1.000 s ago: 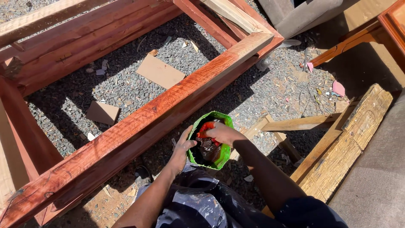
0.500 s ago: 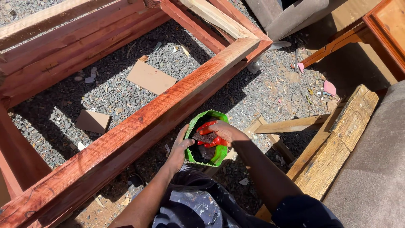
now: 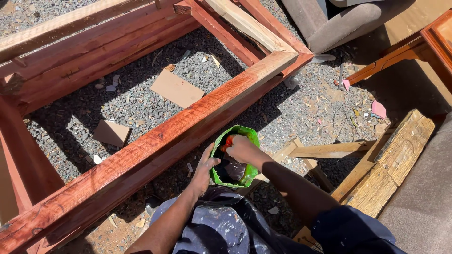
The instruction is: Applying wood stain to a wooden frame using a sponge
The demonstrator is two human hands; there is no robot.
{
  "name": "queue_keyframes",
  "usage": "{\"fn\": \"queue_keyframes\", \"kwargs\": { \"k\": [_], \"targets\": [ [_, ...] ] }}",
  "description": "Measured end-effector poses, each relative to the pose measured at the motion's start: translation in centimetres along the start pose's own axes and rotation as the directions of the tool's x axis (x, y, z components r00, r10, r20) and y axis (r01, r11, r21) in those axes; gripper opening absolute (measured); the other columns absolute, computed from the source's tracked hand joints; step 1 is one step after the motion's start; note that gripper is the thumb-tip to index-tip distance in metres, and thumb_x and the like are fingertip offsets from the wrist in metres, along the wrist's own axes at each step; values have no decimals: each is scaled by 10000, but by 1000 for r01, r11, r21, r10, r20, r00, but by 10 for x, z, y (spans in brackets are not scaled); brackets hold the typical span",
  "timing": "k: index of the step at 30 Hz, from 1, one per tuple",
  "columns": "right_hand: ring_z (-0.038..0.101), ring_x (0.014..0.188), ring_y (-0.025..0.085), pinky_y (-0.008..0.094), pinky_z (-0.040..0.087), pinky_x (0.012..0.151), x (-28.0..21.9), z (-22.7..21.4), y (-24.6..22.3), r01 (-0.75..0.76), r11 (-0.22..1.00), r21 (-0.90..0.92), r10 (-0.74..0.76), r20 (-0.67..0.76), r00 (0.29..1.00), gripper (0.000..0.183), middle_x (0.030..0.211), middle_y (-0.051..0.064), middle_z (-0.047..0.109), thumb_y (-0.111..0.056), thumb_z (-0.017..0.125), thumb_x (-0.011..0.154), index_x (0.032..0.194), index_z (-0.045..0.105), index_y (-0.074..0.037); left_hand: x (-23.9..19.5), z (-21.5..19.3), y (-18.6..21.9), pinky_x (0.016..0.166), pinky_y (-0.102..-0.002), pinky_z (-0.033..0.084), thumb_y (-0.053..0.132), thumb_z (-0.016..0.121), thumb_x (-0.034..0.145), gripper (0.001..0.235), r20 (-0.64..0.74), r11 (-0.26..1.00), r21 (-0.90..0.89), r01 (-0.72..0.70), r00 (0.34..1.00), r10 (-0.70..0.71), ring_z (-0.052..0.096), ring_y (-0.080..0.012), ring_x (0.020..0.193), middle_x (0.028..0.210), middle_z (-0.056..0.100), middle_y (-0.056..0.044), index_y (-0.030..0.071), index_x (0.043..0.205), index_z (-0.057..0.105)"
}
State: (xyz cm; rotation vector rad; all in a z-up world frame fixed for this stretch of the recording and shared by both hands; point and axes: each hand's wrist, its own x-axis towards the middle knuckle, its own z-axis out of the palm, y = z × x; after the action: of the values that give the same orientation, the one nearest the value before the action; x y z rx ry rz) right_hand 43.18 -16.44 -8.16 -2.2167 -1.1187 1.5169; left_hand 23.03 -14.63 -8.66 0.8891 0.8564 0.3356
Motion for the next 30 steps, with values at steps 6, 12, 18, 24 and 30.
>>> {"fn": "queue_keyframes", "kwargs": {
  "k": [6,12,18,24,30],
  "targets": [
    [478,435,163,319,408,414,31,5,6,261,914,-311,-251,74,965,256,568,87,572,-194,513,995,849,640,-27,2,-3,2,1169,-713,51,401,576,838,890,4,999,4,-50,999,50,-87,-587,1471,1621,-21,-324,171,1620,220],
    [599,832,278,470,518,743,-7,-14,-33,228,963,141,-249,154,956,292,903,148,641,-124,532,910,1126,612,56,2,-1,16,1183,-699,61,357,593,812,898,-39,998,-29,-62,997,61,-87,-582,1477,1625,-20,-324,192,1618,232],
    [703,1041,300,459,607,948,-8,-22,-23,-8,731,682,-185,210,960,320,1101,207,726,13,699,901,1218,658,38,0,2,22,1183,-704,36,398,592,811,912,-32,997,-23,-74,997,73,-116,-566,1481,1636,-23,-302,195,1620,225],
    [733,998,308,449,638,902,-12,-34,-17,34,726,687,-240,207,948,276,1084,227,745,-48,721,910,1178,699,17,7,0,8,1167,-730,40,443,587,845,910,2,994,-42,-104,995,104,-139,-603,1457,1623,-55,-329,182,1624,196],
    [642,665,196,301,564,575,-11,-28,-10,72,755,651,-214,141,967,181,902,173,705,-125,701,963,1110,691,-21,10,3,4,1163,-735,4,401,602,844,897,25,991,-77,-105,994,107,-154,-594,1454,1619,-67,-327,204,1622,203]
  ]
}}
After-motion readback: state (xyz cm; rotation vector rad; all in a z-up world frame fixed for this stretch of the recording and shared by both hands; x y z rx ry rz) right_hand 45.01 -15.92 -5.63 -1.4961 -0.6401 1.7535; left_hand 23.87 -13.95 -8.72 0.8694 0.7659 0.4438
